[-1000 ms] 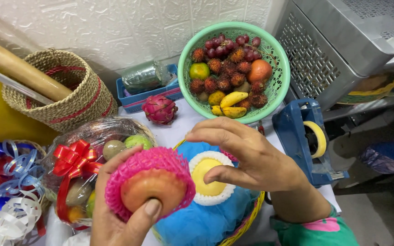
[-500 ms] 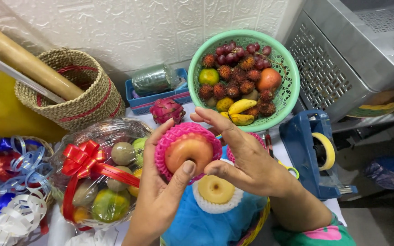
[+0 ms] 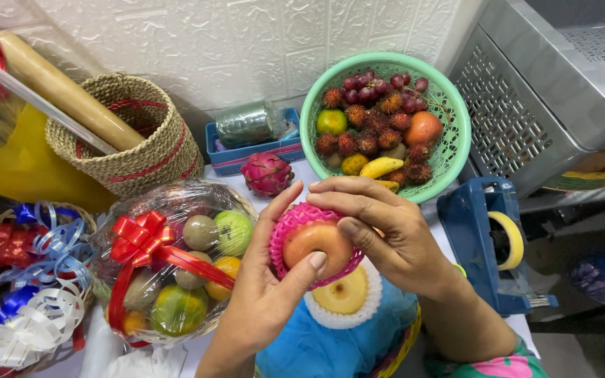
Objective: The person wraps an apple in a pink foam net, places it in a gift basket, then wipes another apple with a tissue and wraps it in a pink foam net. The person arranges the wrapped apples in a basket lined with blue tissue paper.
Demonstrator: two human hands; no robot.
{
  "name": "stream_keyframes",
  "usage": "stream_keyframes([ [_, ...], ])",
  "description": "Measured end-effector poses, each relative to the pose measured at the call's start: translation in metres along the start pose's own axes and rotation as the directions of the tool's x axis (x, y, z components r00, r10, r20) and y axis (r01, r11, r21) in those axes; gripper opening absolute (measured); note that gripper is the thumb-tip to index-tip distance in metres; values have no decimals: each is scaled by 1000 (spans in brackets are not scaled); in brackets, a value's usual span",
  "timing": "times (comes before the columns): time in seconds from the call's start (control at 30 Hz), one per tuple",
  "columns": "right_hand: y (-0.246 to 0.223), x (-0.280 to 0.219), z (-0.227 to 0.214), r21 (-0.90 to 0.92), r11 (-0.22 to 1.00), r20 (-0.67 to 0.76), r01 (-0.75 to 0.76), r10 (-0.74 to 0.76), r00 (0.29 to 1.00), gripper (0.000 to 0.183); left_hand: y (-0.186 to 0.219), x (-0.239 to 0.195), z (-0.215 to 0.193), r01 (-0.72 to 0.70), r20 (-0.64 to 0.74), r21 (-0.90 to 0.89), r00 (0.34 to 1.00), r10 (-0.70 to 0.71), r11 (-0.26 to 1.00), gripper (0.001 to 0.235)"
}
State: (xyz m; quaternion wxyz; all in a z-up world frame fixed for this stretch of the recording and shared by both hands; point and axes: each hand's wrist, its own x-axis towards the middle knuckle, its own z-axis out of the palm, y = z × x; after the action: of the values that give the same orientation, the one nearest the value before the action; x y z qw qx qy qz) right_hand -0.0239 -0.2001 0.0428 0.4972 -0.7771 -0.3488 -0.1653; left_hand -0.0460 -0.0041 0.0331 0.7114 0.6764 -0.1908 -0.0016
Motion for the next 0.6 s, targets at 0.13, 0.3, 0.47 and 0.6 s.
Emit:
stream_keyframes([
  [0.13, 0, 1, 0, 40, 999, 11, -19, 19, 1000, 44, 0, 3, 0, 32, -18, -160, 999, -36, 987, 62],
  [0.3, 2, -3, 2, -4, 999, -27, -45, 45, 999, 55, 1, 5, -4, -6, -185, -70, 983, -7, 998, 62],
  [0.47, 3, -5, 9, 11, 996, -34, -91, 91, 995, 60, -2, 4, -4, -30, -284, 3, 958, 30, 1000, 66],
  [0.6, 4, -5, 13, -75, 992, -47, -98, 94, 994, 55, -3, 3, 0, -23, -320, -54, 947, 4, 998, 71],
])
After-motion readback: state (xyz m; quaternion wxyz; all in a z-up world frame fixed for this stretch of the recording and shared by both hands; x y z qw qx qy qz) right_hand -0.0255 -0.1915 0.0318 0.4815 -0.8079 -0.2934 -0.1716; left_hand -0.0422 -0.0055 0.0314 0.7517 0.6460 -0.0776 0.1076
